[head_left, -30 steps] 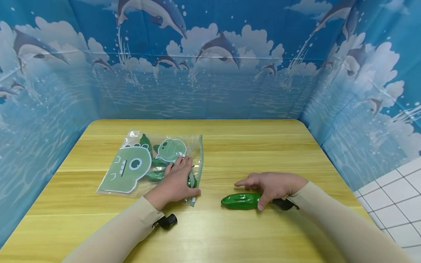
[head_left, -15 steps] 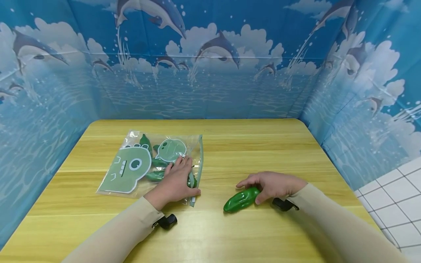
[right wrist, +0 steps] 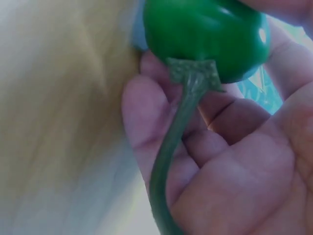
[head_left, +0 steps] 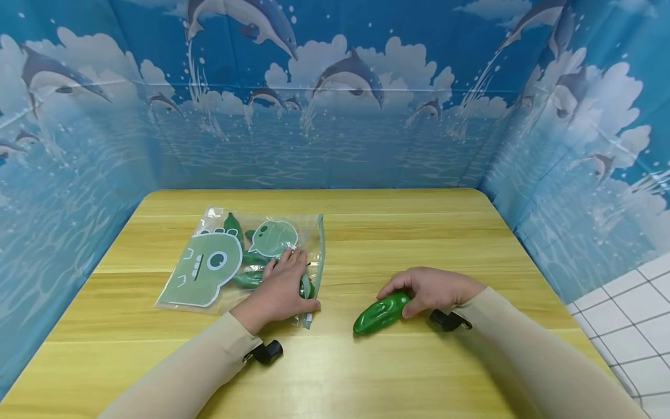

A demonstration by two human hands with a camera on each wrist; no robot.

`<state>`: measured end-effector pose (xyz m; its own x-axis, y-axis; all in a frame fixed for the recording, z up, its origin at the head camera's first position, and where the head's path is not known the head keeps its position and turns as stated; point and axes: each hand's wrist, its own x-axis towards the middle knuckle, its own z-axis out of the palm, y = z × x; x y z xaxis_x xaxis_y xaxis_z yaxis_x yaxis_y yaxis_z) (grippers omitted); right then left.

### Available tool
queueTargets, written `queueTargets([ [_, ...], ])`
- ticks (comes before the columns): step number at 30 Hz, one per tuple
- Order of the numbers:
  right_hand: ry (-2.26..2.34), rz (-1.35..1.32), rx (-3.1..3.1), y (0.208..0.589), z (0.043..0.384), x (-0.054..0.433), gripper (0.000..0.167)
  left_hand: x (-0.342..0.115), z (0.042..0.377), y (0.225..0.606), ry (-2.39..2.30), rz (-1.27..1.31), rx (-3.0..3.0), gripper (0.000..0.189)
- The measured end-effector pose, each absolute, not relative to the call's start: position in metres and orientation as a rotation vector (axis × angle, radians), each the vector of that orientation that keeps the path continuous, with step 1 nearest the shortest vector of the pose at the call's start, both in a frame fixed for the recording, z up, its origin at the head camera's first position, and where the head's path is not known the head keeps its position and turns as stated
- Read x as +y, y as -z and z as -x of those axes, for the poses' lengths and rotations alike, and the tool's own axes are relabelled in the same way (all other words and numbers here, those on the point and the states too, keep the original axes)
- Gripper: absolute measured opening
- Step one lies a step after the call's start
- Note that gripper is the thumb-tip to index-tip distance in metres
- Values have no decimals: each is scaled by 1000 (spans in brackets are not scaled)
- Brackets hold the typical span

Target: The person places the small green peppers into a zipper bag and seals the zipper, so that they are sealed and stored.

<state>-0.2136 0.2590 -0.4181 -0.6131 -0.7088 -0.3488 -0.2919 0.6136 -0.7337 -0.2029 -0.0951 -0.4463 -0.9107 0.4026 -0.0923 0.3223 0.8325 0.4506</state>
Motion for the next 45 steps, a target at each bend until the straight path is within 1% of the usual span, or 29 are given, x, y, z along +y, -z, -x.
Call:
queueTargets([
  [19, 838, 792, 2280, 406, 225, 240, 49, -95, 202, 444, -663, -555, 2828, 123],
  [26, 827, 813, 2357, 400, 234, 233, 48, -95, 202, 444, -662, -555, 2828, 122],
  [45, 811, 770, 2412, 388, 259, 206, 51, -95, 201, 446, -655, -561, 2832, 124],
])
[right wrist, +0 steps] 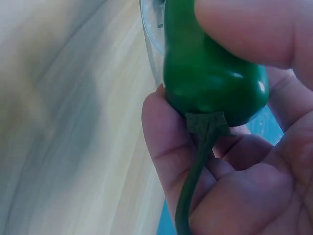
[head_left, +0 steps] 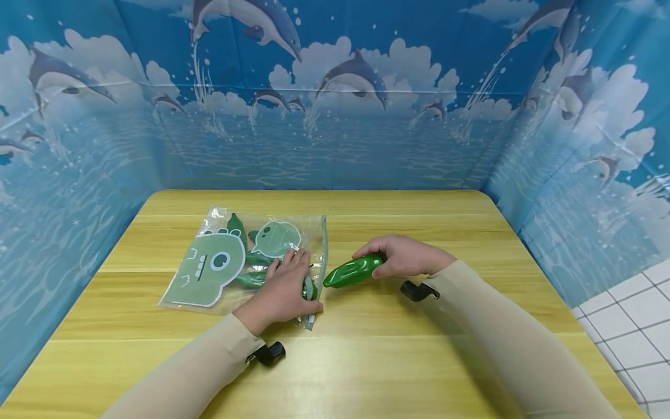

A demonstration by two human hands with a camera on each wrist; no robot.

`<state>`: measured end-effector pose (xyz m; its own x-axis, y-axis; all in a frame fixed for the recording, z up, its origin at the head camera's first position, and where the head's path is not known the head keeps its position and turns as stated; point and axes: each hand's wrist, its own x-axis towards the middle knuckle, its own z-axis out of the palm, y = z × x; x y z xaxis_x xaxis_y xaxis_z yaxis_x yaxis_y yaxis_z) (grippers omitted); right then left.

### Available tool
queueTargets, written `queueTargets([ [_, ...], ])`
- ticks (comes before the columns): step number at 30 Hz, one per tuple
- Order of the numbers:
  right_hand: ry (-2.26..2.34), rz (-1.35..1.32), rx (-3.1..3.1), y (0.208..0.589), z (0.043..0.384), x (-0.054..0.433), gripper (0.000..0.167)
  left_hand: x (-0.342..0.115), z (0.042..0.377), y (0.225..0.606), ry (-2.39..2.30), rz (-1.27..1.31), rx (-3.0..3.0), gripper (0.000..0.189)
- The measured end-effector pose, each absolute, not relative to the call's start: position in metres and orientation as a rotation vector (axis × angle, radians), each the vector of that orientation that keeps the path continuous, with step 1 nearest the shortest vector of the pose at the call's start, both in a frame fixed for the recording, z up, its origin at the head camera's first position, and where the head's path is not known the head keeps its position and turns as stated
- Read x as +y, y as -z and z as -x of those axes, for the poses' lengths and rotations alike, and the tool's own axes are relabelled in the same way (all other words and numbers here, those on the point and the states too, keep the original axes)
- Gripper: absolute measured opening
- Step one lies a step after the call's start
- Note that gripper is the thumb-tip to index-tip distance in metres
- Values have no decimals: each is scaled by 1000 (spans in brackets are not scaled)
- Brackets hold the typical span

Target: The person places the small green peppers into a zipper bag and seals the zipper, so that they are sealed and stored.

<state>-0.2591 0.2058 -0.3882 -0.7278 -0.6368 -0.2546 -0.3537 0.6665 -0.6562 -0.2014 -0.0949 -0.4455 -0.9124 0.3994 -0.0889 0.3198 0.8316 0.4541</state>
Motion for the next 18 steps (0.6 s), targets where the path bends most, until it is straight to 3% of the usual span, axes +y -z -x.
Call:
queueTargets([
  [18, 758, 721, 2547, 394, 289, 177, 55, -95, 202, 446, -630, -561, 2851, 125],
])
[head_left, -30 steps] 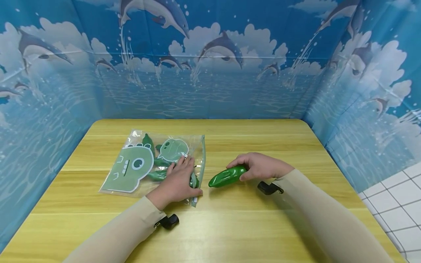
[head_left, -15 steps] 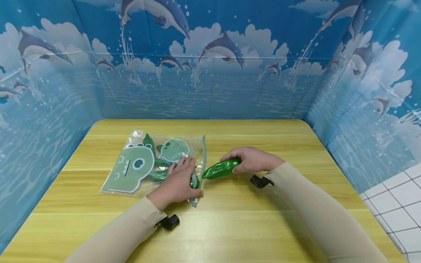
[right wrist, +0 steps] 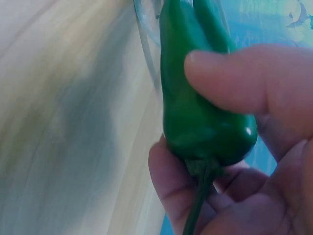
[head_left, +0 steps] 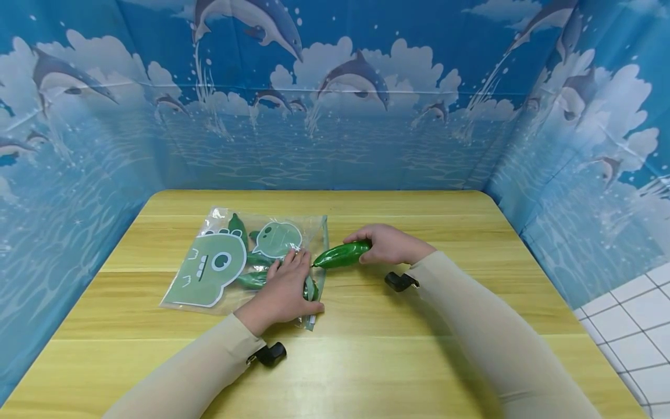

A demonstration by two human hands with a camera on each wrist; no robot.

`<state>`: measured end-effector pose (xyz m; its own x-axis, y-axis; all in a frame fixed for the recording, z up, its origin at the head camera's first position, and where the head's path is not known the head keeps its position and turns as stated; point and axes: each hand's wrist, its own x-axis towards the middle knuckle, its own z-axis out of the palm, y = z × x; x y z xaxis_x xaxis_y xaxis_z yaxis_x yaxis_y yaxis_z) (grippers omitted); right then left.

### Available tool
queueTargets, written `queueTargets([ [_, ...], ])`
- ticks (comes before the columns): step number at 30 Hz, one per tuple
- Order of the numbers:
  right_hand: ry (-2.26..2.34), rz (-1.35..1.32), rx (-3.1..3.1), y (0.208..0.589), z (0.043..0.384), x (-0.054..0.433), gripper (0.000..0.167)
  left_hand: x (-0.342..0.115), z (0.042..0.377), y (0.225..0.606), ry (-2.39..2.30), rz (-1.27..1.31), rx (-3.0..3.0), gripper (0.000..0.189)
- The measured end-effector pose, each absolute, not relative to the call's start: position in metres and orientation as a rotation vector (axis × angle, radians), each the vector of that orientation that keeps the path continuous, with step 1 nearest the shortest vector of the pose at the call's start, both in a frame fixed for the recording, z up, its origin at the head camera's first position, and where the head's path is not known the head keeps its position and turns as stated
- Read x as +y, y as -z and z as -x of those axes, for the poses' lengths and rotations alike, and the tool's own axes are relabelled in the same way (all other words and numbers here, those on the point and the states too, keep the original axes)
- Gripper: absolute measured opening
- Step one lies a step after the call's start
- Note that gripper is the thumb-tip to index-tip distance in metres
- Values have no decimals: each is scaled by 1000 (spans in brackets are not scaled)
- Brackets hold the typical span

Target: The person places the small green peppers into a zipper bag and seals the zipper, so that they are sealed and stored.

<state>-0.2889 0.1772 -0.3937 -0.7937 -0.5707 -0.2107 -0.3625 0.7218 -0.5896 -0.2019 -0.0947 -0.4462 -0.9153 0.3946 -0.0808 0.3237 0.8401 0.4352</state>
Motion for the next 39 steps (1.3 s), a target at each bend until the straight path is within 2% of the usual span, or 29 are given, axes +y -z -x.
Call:
queueTargets([
  [25, 685, 469, 2690, 400, 309, 140, 56, -93, 203, 446, -619, -549, 2848, 126],
  [39, 650, 549, 2718, 409, 304, 113, 50, -94, 205, 449, -604, -568, 2849, 123],
])
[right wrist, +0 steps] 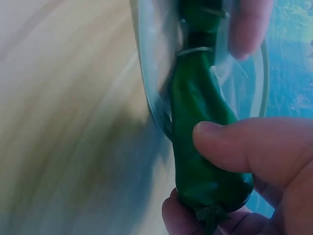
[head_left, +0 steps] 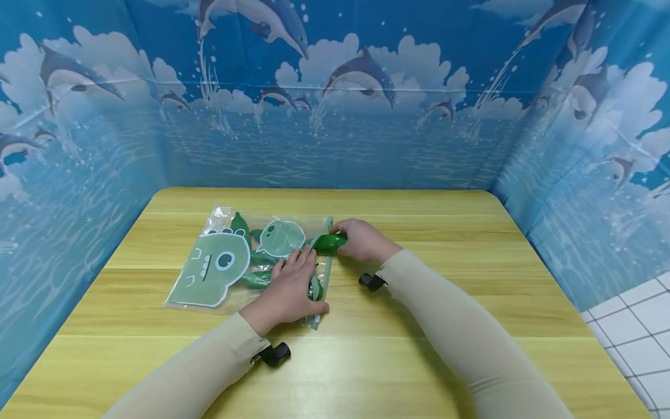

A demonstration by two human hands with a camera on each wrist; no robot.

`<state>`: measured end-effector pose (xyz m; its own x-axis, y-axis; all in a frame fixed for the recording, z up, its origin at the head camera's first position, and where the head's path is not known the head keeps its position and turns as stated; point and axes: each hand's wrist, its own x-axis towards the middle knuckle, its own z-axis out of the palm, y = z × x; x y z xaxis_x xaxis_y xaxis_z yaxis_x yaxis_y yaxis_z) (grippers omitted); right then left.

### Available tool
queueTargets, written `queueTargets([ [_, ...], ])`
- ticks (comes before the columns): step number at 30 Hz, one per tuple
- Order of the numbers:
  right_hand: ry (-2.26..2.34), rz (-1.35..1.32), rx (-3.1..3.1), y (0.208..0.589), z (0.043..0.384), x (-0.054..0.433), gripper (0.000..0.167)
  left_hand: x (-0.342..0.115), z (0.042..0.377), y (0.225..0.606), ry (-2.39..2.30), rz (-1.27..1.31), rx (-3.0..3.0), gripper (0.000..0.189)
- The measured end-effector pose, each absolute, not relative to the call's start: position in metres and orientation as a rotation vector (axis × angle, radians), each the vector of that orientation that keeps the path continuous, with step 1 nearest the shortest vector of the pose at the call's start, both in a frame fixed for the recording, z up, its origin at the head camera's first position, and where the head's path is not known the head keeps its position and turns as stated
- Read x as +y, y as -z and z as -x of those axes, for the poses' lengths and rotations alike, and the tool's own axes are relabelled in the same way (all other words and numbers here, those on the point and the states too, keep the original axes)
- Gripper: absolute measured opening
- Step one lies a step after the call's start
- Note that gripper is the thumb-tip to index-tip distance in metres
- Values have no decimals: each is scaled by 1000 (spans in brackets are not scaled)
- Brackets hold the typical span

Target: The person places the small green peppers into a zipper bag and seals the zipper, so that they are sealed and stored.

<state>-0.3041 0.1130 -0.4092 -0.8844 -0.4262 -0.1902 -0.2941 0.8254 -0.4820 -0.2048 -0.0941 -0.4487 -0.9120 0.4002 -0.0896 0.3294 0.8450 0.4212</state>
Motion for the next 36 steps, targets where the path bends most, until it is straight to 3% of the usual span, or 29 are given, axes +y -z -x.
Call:
queueTargets([
  [36, 624, 549, 2734, 426, 303, 98, 49, -92, 203, 447, -596, -564, 2850, 123],
])
